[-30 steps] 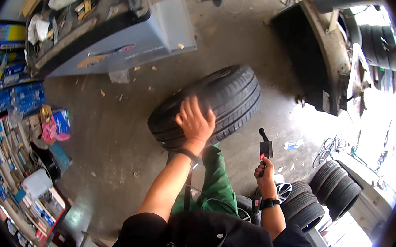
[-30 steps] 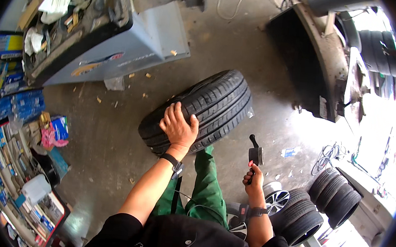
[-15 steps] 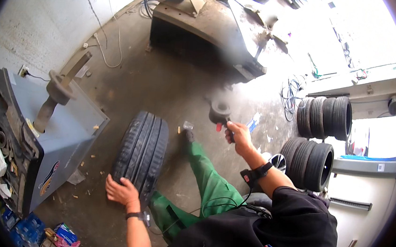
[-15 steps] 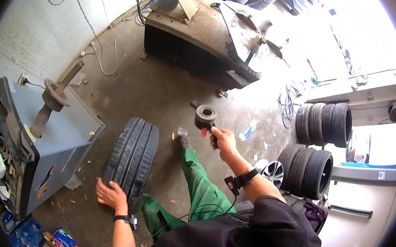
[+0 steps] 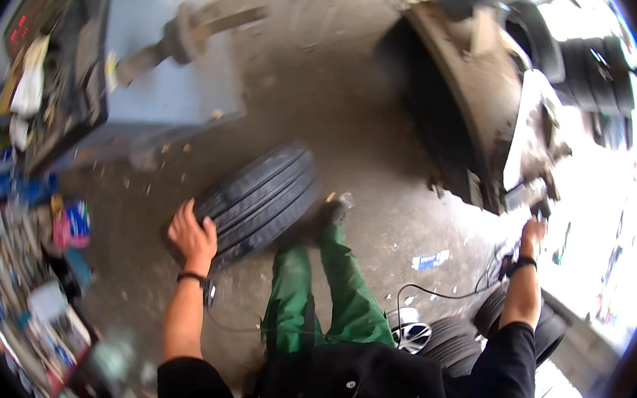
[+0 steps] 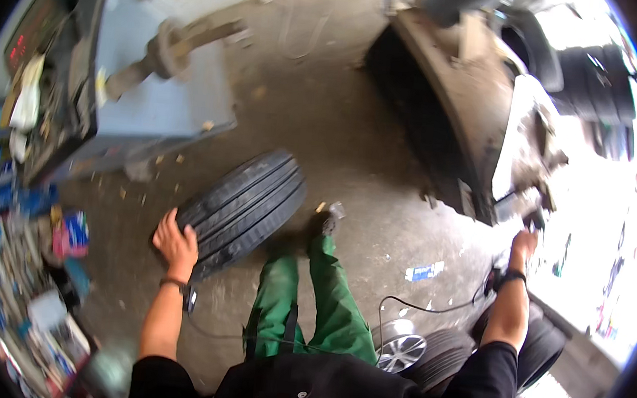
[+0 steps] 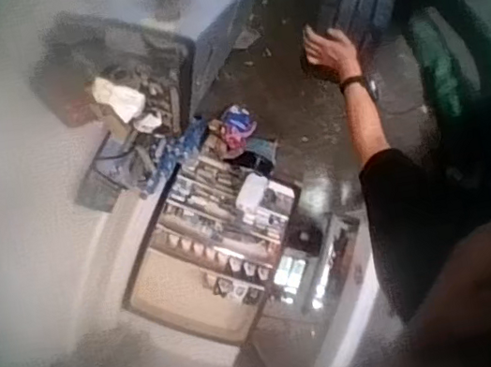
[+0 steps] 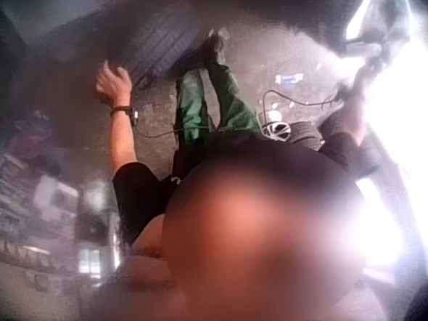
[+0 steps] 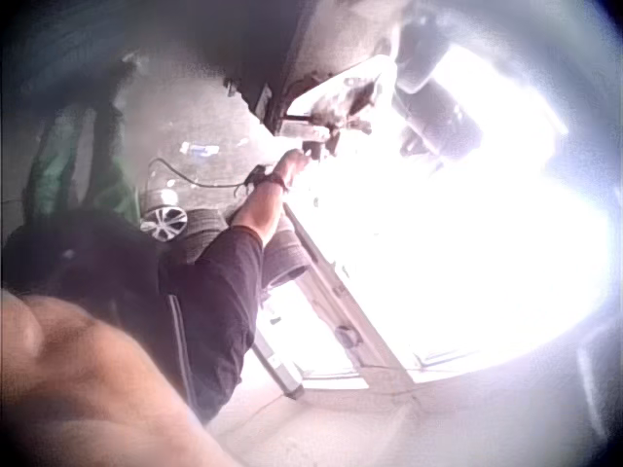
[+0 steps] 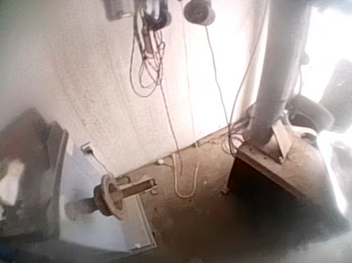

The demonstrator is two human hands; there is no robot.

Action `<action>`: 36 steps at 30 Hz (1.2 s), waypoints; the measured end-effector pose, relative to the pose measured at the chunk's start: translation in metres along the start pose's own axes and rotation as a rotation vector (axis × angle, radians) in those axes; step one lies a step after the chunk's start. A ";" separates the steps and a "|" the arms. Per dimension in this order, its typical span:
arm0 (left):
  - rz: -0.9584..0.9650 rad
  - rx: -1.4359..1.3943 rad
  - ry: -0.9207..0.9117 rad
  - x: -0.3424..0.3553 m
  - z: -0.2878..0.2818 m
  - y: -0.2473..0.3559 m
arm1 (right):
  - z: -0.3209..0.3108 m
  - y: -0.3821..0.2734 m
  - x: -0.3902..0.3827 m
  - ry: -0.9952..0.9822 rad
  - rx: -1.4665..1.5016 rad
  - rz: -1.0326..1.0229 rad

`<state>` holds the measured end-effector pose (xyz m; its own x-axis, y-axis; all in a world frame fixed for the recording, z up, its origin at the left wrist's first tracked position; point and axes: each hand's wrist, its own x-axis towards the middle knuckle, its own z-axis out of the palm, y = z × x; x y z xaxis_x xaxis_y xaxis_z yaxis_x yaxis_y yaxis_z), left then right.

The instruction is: The person cleans a puncture site on a tire using a handheld tool, applies a repair substance to the hole, and then lifts the wheel and secures it onto a tire balancing machine.

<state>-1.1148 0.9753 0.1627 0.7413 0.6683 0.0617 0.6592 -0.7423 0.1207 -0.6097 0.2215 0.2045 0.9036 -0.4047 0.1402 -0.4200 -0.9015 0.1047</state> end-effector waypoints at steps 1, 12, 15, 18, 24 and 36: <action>-0.009 0.028 0.030 -0.005 -0.004 -0.009 | -0.004 -0.031 -0.012 -0.078 -0.029 0.020; -0.081 -0.154 -0.028 -0.010 0.033 0.005 | -0.061 0.007 0.134 -0.190 -0.234 -0.024; -0.085 -0.090 -0.014 -0.005 -0.002 -0.006 | -0.042 -0.070 0.079 -0.307 0.080 0.029; -0.110 -0.130 -0.024 -0.010 0.012 -0.013 | -0.035 -0.075 0.103 -0.275 0.170 -0.103; -0.193 -0.120 -0.047 -0.018 0.002 -0.018 | -0.047 -0.140 0.057 -0.426 -0.417 -0.429; -0.354 -0.188 -0.020 -0.021 0.009 -0.005 | -0.065 -0.513 -0.107 -0.580 0.155 -1.216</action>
<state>-1.1329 0.9643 0.1514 0.4759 0.8788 -0.0353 0.8412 -0.4430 0.3101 -0.4969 0.7371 0.2000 0.6142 0.6823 -0.3965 0.6417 -0.7243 -0.2524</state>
